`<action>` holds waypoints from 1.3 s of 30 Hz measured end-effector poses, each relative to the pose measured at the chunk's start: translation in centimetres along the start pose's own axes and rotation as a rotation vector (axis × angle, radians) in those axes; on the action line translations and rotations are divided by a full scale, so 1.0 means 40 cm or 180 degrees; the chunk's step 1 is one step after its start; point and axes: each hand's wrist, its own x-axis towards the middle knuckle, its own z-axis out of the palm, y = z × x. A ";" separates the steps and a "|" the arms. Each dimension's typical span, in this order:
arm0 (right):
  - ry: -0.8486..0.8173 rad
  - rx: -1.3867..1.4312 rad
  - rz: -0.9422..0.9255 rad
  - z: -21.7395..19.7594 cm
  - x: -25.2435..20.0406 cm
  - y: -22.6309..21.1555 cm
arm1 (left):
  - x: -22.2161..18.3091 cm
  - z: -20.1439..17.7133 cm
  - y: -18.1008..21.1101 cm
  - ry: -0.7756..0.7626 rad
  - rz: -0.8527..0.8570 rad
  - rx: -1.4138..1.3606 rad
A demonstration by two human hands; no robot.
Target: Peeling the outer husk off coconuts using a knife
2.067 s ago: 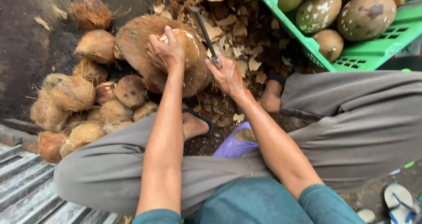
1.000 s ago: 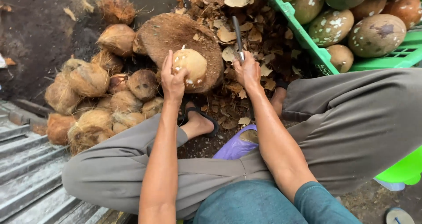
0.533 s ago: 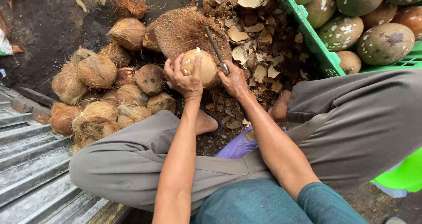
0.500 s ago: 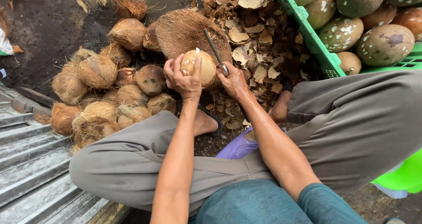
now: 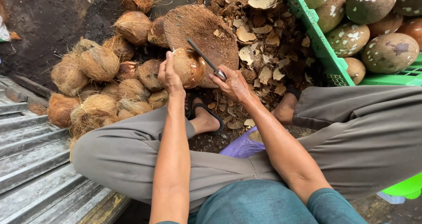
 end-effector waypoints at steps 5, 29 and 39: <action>0.0016 -0.0081 -0.0108 -0.027 -0.012 -0.026 | 0.107 0.038 -0.143 0.0188 -0.0048 0.0031; 0.0377 -0.1406 -0.0008 -0.005 -0.066 -0.070 | 0.187 0.127 -0.201 0.0573 -0.0532 0.0025; 0.0275 -0.1395 -0.0113 -0.020 -0.062 -0.088 | 0.238 0.192 -0.307 0.0836 -0.0810 0.0548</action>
